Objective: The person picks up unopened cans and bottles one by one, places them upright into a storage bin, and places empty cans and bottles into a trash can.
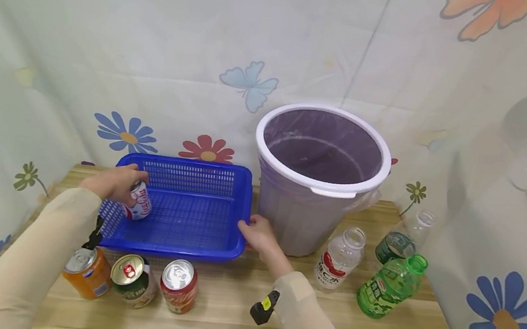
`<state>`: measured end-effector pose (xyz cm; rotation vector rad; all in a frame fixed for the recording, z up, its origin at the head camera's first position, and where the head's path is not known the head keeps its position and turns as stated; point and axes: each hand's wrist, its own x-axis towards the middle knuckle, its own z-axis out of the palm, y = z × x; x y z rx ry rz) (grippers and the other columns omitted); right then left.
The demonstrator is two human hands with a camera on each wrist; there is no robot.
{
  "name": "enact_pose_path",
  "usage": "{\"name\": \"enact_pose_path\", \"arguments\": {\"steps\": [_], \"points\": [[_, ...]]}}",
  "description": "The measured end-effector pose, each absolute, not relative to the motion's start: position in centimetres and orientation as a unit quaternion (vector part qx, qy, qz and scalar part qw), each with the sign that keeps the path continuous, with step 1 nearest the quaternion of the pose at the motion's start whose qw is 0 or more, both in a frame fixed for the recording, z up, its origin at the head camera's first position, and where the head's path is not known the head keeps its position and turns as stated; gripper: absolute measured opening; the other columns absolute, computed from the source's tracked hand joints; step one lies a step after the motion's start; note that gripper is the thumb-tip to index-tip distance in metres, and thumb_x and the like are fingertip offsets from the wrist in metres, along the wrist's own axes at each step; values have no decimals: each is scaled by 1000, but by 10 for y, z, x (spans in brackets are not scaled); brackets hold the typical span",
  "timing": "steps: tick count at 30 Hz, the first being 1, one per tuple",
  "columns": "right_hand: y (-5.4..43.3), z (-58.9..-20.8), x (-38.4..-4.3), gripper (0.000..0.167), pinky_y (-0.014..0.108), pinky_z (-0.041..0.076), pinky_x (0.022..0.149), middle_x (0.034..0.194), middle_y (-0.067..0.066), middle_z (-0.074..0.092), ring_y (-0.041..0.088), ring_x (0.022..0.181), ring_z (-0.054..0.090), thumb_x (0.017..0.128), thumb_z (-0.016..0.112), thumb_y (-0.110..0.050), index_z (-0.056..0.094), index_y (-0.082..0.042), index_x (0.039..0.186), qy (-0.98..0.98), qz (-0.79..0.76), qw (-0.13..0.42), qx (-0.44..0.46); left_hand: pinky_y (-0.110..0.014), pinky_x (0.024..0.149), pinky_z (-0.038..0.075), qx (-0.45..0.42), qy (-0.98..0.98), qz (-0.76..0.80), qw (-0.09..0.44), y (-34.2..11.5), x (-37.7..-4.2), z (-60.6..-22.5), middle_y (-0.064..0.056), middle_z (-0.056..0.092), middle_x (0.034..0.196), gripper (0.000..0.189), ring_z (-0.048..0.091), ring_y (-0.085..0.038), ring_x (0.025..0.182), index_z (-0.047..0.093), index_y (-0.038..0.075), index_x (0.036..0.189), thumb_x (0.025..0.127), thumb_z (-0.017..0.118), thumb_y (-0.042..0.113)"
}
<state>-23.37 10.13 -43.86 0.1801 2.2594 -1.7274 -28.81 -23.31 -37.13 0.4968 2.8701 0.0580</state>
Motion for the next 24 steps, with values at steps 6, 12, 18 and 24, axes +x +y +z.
{"name": "enact_pose_path", "arguments": {"steps": [6, 12, 18, 24], "points": [[101, -441, -234, 31, 34, 57, 63, 97, 21, 63, 23, 77, 66, 91, 52, -15, 51, 7, 113, 784, -601, 146, 55, -47, 78, 51, 162, 980, 23, 111, -235, -289, -376, -15, 52, 101, 57, 54, -31, 92, 57, 8, 117, 67, 81, 19], [102, -439, -232, 32, 34, 57, 60, 97, 22, 63, 22, 75, 65, 91, 52, -17, 50, 7, 113, 783, -603, 142, 51, -48, 79, 51, 167, 980, 31, 107, -235, -292, -382, -15, 53, 103, 55, 55, -32, 94, 58, 8, 116, 67, 80, 17], [102, -440, -234, 32, 35, 57, 62, 97, 21, 63, 20, 74, 65, 91, 52, -16, 50, 7, 113, 782, -605, 142, 54, -50, 80, 50, 150, 981, 39, 114, -234, -295, -384, -16, 52, 105, 55, 54, -34, 98, 57, 8, 117, 67, 79, 15], [102, -442, -235, 30, 37, 57, 67, 97, 21, 64, 21, 75, 66, 90, 52, -15, 51, 7, 111, 781, -605, 145, 56, -49, 81, 50, 150, 981, 34, 114, -234, -298, -384, -16, 52, 105, 56, 54, -34, 98, 57, 8, 119, 68, 79, 15]]}}
